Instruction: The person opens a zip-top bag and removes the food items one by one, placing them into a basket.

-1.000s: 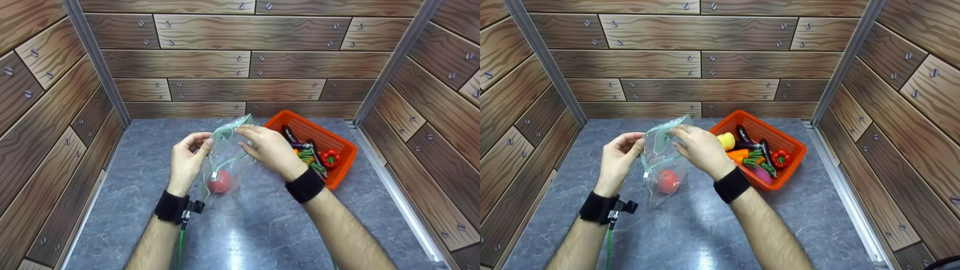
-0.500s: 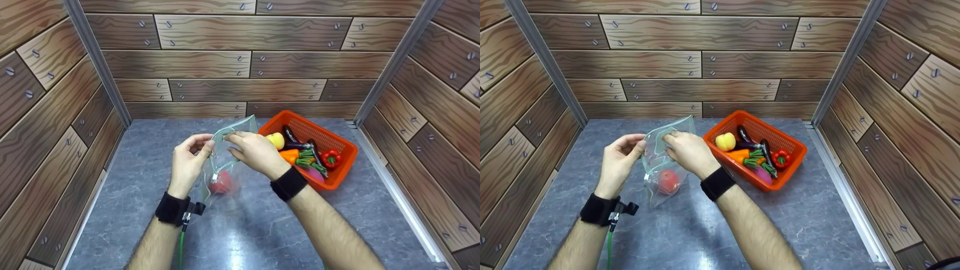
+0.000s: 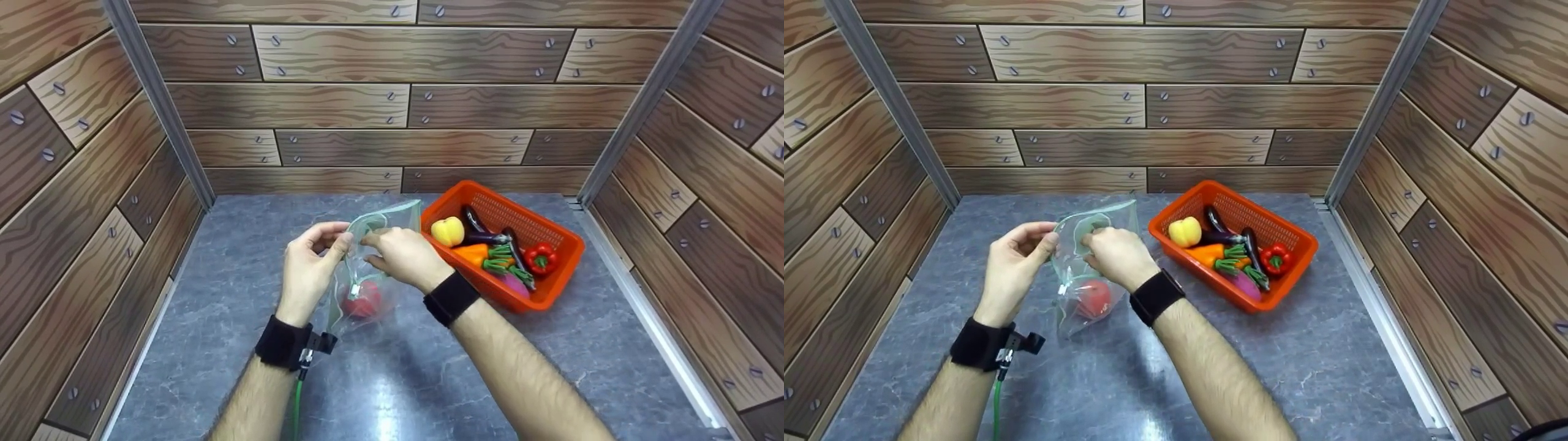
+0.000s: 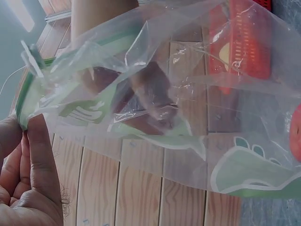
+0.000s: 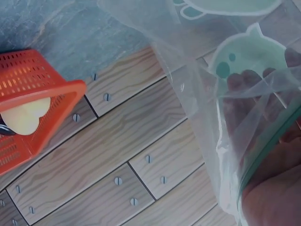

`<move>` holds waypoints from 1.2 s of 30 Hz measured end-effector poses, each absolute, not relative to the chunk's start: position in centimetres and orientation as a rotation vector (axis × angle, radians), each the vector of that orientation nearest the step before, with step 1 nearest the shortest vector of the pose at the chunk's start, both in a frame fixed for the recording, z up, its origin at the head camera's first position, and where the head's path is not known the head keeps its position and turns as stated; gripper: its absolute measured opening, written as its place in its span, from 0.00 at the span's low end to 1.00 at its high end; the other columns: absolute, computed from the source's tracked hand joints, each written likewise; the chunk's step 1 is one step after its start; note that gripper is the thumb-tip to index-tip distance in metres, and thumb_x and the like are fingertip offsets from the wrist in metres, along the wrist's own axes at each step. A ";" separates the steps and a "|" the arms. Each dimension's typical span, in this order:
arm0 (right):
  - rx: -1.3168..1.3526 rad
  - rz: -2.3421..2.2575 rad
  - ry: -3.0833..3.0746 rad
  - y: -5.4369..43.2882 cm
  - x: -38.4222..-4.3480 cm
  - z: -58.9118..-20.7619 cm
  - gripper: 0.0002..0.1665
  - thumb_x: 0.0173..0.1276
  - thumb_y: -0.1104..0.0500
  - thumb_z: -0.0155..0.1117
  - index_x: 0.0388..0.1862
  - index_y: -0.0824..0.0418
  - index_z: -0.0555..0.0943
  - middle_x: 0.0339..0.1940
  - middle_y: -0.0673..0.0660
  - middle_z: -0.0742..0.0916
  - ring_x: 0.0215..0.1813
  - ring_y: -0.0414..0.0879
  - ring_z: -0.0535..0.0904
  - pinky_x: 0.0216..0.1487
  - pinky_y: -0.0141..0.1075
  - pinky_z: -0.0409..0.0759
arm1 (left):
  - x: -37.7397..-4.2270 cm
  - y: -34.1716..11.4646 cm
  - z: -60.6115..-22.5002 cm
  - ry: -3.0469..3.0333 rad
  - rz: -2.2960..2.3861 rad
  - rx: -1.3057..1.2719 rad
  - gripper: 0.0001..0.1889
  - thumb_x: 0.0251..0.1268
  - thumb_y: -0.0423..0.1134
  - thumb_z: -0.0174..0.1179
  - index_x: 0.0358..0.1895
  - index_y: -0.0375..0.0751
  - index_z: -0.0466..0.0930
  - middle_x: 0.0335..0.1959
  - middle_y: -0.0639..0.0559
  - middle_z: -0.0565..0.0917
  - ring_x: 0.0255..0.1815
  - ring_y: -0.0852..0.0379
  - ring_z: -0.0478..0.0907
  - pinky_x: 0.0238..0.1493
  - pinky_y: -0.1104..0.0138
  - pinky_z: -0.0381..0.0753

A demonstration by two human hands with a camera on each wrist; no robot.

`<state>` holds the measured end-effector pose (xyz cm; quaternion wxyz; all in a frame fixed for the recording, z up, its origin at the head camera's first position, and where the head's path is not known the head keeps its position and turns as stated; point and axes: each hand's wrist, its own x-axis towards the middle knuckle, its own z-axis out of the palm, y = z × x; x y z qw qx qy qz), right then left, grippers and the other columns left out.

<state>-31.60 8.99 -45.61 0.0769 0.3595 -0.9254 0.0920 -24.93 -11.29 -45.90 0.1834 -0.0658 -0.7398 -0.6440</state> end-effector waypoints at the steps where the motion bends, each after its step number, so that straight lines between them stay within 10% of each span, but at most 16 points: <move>1: 1.084 0.264 -2.774 9.0 -31.6 -45.8 0.15 0.86 0.51 0.78 0.63 0.56 0.92 0.53 0.57 0.98 0.51 0.59 0.97 0.52 0.55 0.97 | -24.9 -11.3 -45.9 -2.087 -1.815 -0.185 0.12 0.81 0.37 0.78 0.60 0.38 0.95 0.46 0.40 0.96 0.39 0.62 0.90 0.42 0.74 0.89; 25: 1.113 0.320 -3.075 7.6 -31.2 -51.3 0.05 0.78 0.72 0.68 0.41 0.65 0.87 0.40 0.64 0.91 0.41 0.57 0.89 0.48 0.58 0.95 | -25.0 -11.9 -48.2 -2.114 -1.791 -0.171 0.12 0.81 0.38 0.78 0.60 0.37 0.96 0.47 0.40 0.97 0.41 0.63 0.90 0.45 0.75 0.89; 36: 1.218 0.419 -3.029 7.6 -33.0 -56.1 0.07 0.72 0.72 0.70 0.46 0.65 0.86 0.42 0.67 0.93 0.40 0.56 0.88 0.48 0.62 0.95 | -25.2 -12.1 -49.7 -2.163 -1.782 -0.156 0.11 0.81 0.36 0.77 0.59 0.37 0.96 0.47 0.39 0.97 0.42 0.61 0.90 0.46 0.74 0.88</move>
